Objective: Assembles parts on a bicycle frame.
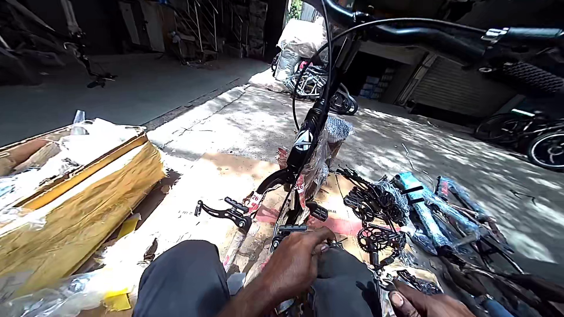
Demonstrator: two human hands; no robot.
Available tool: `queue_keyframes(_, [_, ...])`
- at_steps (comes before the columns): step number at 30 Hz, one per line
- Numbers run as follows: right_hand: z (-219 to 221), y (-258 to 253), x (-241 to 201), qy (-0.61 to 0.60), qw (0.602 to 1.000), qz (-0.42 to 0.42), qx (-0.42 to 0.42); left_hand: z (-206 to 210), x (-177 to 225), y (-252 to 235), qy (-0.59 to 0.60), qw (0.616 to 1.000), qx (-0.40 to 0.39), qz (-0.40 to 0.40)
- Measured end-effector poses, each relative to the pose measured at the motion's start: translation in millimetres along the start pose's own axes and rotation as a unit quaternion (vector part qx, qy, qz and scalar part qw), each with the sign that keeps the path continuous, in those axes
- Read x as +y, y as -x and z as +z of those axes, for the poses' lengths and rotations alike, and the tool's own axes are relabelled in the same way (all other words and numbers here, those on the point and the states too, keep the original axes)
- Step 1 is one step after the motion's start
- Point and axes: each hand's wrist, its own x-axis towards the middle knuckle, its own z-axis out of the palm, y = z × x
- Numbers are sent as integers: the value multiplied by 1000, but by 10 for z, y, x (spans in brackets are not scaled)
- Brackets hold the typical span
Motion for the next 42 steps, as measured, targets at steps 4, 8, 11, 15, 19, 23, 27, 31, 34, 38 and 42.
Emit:
queue_keyframes(4, [225, -267, -111, -239, 970, -38, 40, -34, -53, -7, 55, 998, -38, -18])
queue_keyframes(8, [546, -661, -379, -388, 916, -62, 77, -8, -58, 2, 78, 995, -53, 15])
queue_keyframes(11, [708, -758, -577, -489, 863, -7, 129, -10, -57, -10, 75, 995, -58, 22])
queue_keyframes(15, [776, -751, -574, -452, 879, 1, 149, -27, -88, -6, 55, 996, -57, 29])
queue_keyframes(19, [229, -565, -283, -14, 941, 28, 336, -46, -98, 18, 59, 995, -74, 19])
queue_keyframes(23, [31, -547, -205, -121, 878, -60, 460, -33, -93, 11, 70, 995, -70, 10])
queue_keyframes(27, [570, -836, -205, -191, 894, -146, 378, -22, -75, 13, 65, 995, -80, 8])
queue_keyframes(31, [677, -938, -164, -194, 894, -193, 356, -32, -78, 12, 69, 994, -81, 4])
queue_keyframes(34, [622, -871, -214, -194, 913, -170, 316, -66, -84, 5, 66, 995, -80, 5])
queue_keyframes(38, [686, -924, -233, -206, 895, -160, 362, -67, -71, 10, 63, 994, -88, -4])
queue_keyframes(42, [640, -892, -232, -206, 902, -167, 342, -40, -84, 14, 63, 994, -88, 7])
